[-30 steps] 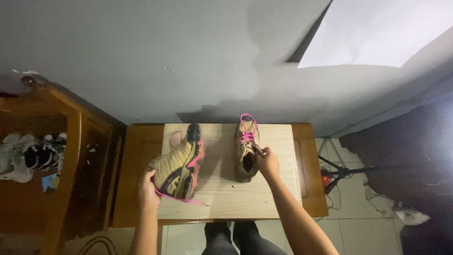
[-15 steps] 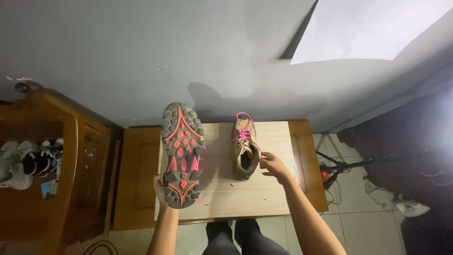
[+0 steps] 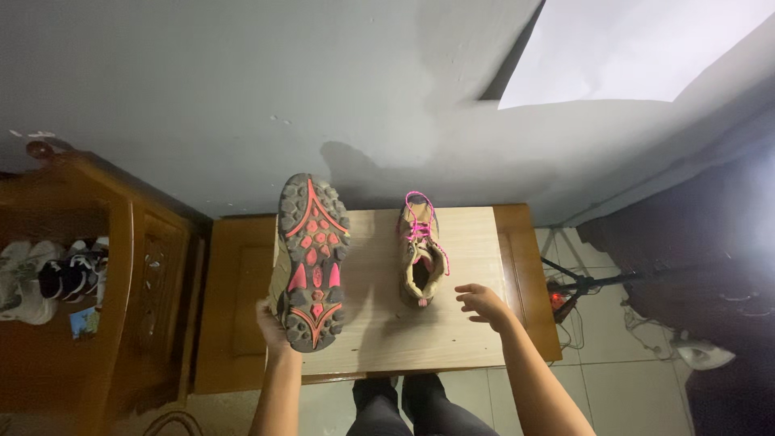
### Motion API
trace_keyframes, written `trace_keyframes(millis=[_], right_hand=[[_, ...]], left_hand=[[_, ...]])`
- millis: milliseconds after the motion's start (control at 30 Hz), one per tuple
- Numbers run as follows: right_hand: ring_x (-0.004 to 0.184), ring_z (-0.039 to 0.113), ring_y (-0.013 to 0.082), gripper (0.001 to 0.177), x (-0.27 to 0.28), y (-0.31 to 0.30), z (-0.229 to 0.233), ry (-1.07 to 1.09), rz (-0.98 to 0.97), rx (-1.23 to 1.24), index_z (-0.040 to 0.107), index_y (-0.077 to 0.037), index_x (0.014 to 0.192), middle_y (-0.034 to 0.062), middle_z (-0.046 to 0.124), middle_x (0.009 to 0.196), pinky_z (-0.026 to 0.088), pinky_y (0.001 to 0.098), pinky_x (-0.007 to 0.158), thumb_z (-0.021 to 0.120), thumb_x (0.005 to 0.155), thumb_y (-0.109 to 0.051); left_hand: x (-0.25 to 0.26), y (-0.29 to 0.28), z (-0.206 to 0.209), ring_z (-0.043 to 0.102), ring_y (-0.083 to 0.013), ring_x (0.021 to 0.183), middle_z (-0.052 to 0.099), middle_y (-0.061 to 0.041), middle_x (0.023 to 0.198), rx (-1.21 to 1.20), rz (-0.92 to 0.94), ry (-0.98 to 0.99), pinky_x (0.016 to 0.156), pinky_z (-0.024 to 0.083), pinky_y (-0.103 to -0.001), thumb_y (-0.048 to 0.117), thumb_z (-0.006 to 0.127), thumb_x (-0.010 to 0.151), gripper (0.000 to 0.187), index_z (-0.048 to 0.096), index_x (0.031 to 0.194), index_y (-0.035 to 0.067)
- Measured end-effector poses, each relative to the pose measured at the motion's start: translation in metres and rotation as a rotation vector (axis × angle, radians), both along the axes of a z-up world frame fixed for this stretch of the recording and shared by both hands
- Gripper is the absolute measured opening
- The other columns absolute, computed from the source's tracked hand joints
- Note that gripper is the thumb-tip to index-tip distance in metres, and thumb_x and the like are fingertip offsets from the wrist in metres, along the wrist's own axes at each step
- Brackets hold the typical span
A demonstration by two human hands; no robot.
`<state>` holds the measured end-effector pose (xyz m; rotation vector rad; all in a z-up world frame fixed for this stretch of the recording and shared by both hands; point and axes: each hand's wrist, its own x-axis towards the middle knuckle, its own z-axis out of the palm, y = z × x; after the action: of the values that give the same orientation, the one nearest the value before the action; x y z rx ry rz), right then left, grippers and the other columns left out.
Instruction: The person removes the existing pink shoelaces from a pair of beige sneakers and then re-laces both shoes using the same pink laces. The shoes are placed on a light-colored wooden table during the process.
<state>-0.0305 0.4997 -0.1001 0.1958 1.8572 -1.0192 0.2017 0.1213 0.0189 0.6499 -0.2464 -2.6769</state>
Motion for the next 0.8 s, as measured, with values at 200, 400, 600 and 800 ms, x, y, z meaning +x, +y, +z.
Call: trace_keyframes(millis=[200, 400, 600, 800], right_hand=[[0.115, 0.067, 0.0258, 0.055, -0.002, -0.005, 0.024, -0.008, -0.089, -0.063, 0.062, -0.017, 0.142, 0.0066, 0.067, 0.134, 0.056, 0.0447, 0.094, 0.061, 0.092, -0.04], [0.107, 0.069, 0.0277, 0.076, -0.025, -0.045, 0.075, 0.08, -0.145, -0.094, 0.052, -0.012, 0.145, 0.0156, 0.064, 0.136, 0.059, 0.0439, 0.087, 0.068, 0.084, -0.055], [0.069, 0.078, 0.0256, 0.065, -0.028, -0.09, 0.066, 0.307, 0.238, 0.081, 0.056, 0.0, 0.133, 0.0239, 0.076, 0.104, 0.064, 0.0357, 0.058, 0.076, 0.087, -0.043], [0.062, 0.074, 0.0282, 0.041, -0.029, -0.099, 0.042, 0.223, 0.133, -0.033, 0.069, 0.003, 0.116, 0.0218, 0.075, 0.091, 0.062, 0.0375, 0.053, 0.066, 0.095, -0.033]], left_hand=[[0.005, -0.016, -0.032, 0.063, -0.0372, 0.119, 0.065, -0.015, 0.133, 0.072, 0.082, -0.089, 0.1, 0.049, -0.056, 0.04, 0.053, 0.078, 0.064, 0.063, 0.131, 0.006], [0.009, -0.079, -0.044, 0.062, -0.0295, 0.129, 0.064, -0.013, 0.138, -0.214, 0.335, -0.074, 0.112, 0.049, -0.045, 0.027, 0.057, 0.082, 0.057, 0.062, 0.133, 0.003], [-0.005, -0.109, 0.02, 0.067, -0.0297, 0.116, 0.061, -0.019, 0.127, -0.79, 0.244, -0.658, 0.097, 0.06, -0.048, 0.026, 0.054, 0.079, 0.057, 0.055, 0.132, 0.003], [-0.059, -0.051, -0.001, 0.07, -0.0213, 0.077, 0.076, -0.009, 0.095, -1.854, -0.212, -1.062, 0.067, 0.053, -0.038, 0.038, 0.059, 0.098, 0.034, 0.071, 0.119, 0.015]])
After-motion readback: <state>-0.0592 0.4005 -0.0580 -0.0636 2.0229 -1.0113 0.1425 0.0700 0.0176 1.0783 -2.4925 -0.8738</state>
